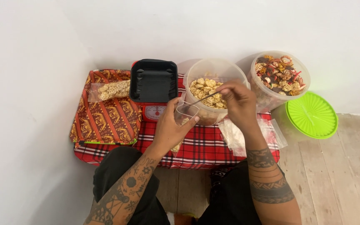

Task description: Manually packing snacks into small plastic bags using a spoon and a scale for portioning.

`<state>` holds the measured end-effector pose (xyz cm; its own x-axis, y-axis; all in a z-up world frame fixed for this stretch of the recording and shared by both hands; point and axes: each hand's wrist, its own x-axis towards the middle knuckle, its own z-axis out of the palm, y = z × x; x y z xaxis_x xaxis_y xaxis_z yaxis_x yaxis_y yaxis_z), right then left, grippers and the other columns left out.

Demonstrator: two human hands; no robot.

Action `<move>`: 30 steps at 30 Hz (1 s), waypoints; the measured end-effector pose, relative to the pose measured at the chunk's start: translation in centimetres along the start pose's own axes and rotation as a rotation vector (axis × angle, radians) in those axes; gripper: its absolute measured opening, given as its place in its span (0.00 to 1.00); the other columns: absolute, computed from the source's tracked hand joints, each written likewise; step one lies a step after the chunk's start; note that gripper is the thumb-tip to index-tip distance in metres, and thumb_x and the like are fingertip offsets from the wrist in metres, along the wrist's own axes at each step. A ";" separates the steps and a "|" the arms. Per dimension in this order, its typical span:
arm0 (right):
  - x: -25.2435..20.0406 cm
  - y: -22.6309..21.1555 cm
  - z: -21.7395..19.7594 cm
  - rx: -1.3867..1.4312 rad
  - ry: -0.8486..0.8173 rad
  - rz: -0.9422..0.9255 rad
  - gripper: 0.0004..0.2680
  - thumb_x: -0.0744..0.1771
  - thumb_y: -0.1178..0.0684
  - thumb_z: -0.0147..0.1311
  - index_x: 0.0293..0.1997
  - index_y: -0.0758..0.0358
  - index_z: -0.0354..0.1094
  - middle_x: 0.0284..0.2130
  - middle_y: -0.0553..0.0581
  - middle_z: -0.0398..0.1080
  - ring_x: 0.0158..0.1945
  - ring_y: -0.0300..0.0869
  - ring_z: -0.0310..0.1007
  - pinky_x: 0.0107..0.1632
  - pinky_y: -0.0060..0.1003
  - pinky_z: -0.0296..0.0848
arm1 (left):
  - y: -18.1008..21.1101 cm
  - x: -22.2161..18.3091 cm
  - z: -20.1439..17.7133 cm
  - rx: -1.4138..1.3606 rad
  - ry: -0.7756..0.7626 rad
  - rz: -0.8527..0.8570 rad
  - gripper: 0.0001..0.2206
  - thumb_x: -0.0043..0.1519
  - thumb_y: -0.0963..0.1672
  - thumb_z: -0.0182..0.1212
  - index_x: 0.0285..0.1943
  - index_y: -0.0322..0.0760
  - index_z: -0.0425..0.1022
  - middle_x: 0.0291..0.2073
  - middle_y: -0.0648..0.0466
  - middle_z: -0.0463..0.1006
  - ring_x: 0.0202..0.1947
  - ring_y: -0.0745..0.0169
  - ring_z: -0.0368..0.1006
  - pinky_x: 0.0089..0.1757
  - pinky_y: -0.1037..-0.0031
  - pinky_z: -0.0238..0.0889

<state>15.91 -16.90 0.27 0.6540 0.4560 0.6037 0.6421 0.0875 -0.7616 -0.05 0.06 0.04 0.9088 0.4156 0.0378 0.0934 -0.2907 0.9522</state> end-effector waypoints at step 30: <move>-0.4 -1.6 1.6 -0.080 -0.144 0.005 0.04 0.68 0.57 0.58 0.36 0.63 0.77 0.27 0.58 0.75 0.32 0.47 0.75 0.45 0.42 0.73 | -1.3 0.0 -0.3 0.108 -0.069 -0.037 0.38 0.52 0.56 0.69 0.70 0.42 0.60 0.58 0.35 0.70 0.62 0.27 0.66 0.58 0.48 0.60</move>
<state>13.94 -15.80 0.84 0.5968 0.5792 0.5553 0.6723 0.0168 -0.7401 -0.29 0.73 -1.07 0.9293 0.3688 -0.0209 0.1671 -0.3693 0.9141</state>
